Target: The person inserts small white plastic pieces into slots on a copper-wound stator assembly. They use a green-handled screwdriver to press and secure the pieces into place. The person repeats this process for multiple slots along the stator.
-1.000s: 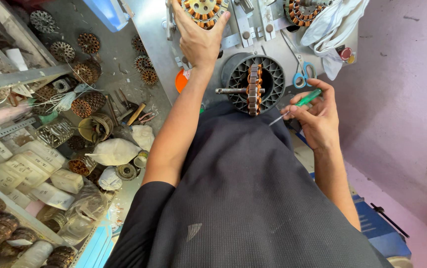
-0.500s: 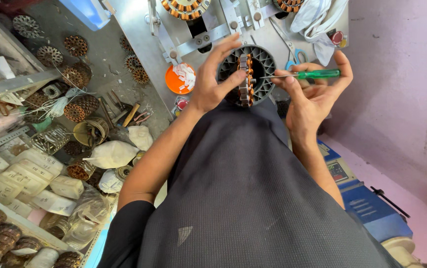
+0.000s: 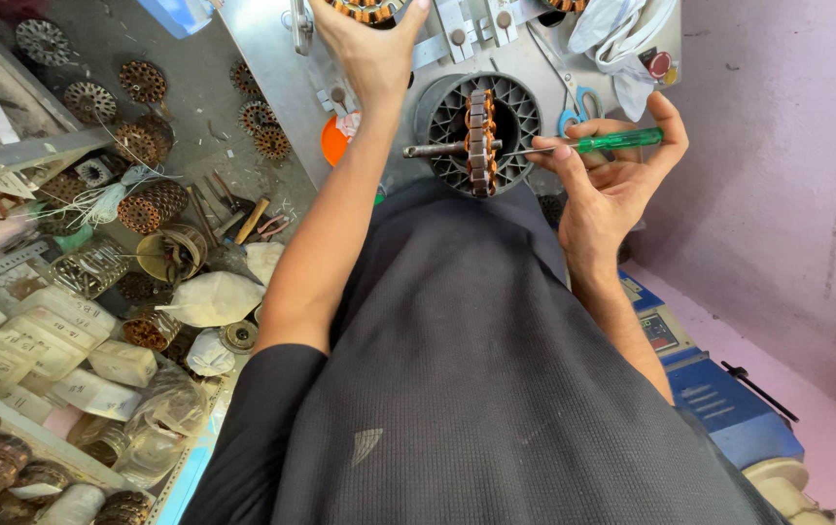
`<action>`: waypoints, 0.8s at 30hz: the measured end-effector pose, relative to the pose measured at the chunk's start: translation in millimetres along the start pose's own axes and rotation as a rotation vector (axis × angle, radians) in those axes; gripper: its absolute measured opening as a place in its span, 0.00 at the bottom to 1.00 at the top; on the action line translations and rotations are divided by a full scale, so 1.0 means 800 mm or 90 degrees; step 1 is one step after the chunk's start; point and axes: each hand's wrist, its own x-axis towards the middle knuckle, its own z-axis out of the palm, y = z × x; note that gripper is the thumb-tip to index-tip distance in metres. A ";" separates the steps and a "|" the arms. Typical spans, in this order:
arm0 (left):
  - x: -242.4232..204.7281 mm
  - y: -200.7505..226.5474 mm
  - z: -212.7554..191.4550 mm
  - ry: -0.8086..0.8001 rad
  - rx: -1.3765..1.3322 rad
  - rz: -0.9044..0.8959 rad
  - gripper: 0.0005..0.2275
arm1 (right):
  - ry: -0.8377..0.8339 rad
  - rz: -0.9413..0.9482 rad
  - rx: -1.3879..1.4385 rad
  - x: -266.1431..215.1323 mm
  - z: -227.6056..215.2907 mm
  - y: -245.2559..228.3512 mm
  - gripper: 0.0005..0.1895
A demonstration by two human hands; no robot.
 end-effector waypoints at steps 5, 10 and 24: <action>0.015 0.013 0.028 0.037 0.072 -0.160 0.52 | 0.022 0.016 -0.005 -0.003 -0.001 -0.004 0.39; 0.028 0.022 0.000 0.004 0.110 -0.051 0.53 | 0.060 0.022 0.024 0.001 -0.003 -0.004 0.40; 0.011 0.011 -0.013 -0.037 -0.047 -0.060 0.46 | 0.063 -0.008 0.022 -0.004 -0.007 -0.001 0.42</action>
